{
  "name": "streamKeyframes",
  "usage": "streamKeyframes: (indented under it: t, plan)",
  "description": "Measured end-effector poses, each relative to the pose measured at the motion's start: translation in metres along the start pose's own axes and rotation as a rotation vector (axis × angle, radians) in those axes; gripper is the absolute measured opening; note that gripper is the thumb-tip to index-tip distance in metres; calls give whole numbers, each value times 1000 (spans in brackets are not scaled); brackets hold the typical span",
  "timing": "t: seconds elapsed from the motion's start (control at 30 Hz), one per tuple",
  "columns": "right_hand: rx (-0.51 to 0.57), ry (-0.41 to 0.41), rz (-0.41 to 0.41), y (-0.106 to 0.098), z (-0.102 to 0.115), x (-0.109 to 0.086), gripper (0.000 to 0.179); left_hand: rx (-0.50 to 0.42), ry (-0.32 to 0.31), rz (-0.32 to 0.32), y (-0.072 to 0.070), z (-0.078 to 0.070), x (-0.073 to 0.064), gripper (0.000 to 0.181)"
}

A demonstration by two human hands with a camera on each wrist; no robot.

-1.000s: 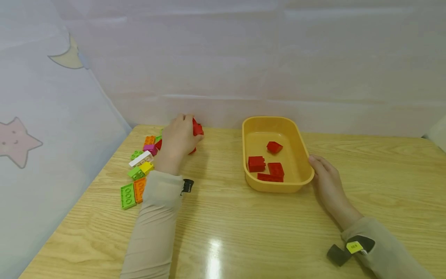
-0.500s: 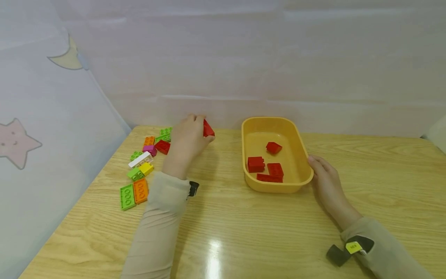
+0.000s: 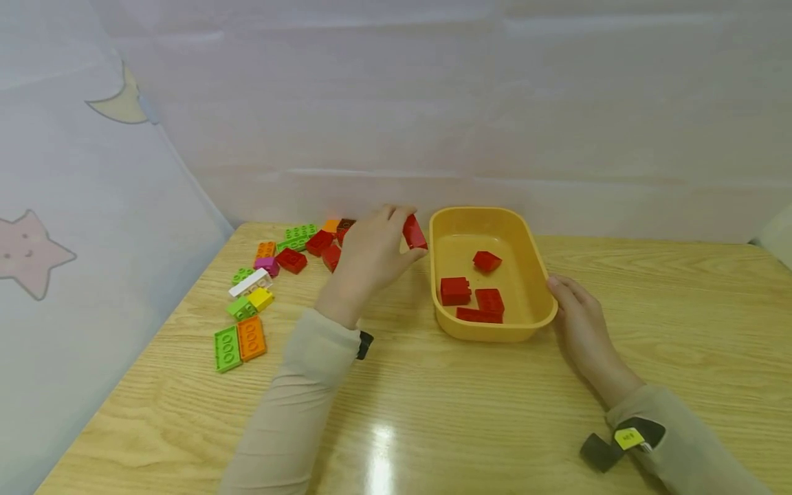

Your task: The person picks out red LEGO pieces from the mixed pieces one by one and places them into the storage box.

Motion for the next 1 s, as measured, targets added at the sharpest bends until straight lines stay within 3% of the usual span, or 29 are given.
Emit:
streamKeyframes:
  t: [0.33, 0.73, 1.0]
  plan:
    - [20, 5, 7, 0, 0, 0, 21, 9, 131, 24, 18, -23, 2, 68]
    - [13, 5, -1, -1, 0, 0, 23, 66, 193, 131, 37, -40, 4, 71]
    - [12, 5, 2, 0, 0, 0, 22, 49, 181, 141, 44, -43, 1, 68]
Point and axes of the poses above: each hand's wrist, its own x-axis towards the middle knuckle, its own y-axis out of the palm, z = x × y, the point moved 3 cm from there along x, towards the middle knuckle, and after that the axes turned 1 degree about x, right-handed, at the moved point
